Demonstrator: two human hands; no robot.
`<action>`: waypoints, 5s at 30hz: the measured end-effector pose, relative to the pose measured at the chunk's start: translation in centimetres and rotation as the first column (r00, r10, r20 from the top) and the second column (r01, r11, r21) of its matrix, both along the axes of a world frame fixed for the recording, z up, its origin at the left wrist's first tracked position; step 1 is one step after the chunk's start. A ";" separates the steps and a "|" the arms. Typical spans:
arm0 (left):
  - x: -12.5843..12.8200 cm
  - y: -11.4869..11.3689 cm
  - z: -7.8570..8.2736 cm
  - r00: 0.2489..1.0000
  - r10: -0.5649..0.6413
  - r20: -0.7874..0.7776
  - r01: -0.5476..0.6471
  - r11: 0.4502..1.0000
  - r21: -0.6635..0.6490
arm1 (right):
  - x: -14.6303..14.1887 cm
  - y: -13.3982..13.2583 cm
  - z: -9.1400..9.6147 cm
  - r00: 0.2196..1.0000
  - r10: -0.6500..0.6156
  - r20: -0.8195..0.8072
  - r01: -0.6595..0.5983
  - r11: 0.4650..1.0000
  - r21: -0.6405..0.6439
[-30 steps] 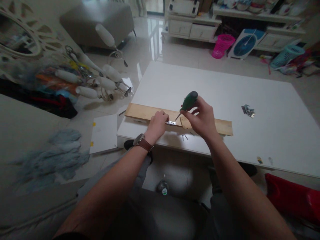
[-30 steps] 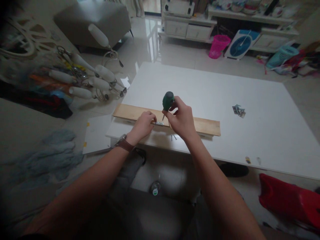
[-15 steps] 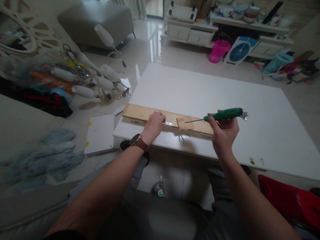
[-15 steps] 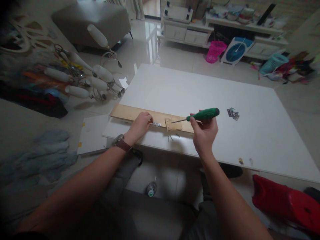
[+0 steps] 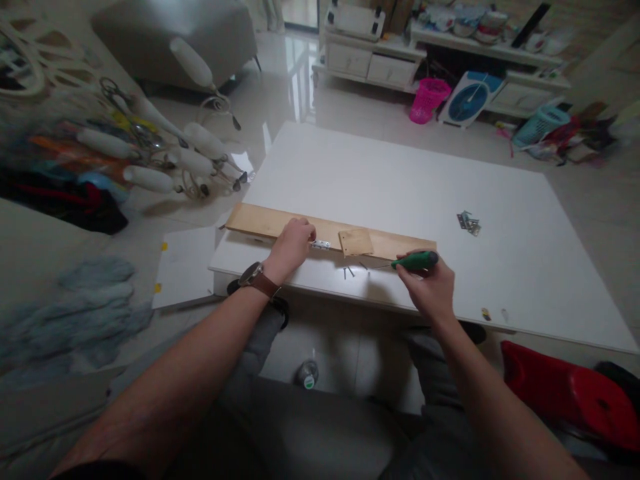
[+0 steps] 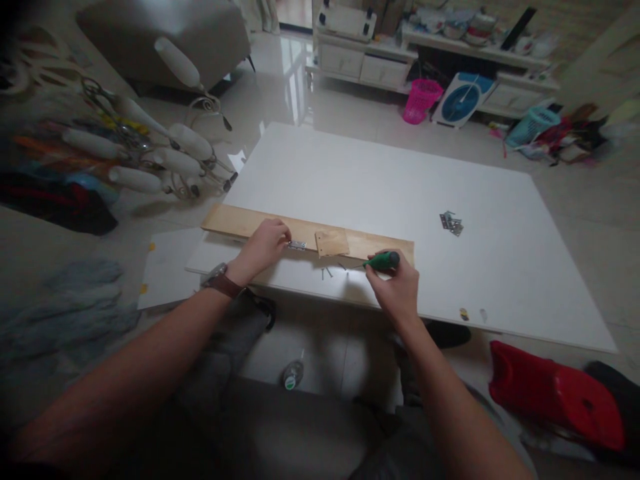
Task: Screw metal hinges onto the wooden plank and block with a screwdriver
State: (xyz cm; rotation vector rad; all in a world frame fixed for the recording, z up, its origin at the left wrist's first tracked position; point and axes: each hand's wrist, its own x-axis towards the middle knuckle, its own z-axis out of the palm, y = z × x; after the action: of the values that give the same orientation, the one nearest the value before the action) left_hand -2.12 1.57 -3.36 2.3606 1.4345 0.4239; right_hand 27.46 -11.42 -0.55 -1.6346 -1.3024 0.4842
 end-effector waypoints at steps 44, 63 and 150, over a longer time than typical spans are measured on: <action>5.8 -7.1 1.0 0.916 -0.400 0.029 0.401 0.911 -0.092 | -2.6 1.1 2.7 0.945 -0.144 -0.293 0.208 0.957 0.201; 6.5 -7.3 1.6 0.912 -0.395 -0.108 0.374 0.911 -0.172 | -3.1 1.2 2.5 0.914 -0.109 -0.390 0.197 0.961 0.192; 0.2 -0.6 1.2 0.997 0.056 -0.047 -0.058 0.998 -0.022 | -8.9 7.3 3.1 0.947 0.149 -0.285 -0.049 0.943 0.329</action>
State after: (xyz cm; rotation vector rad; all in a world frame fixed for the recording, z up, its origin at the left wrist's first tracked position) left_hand -1.91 0.95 -2.11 2.3305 1.5225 0.3677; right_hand 18.58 -4.12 2.52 -1.1766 -1.1637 0.5353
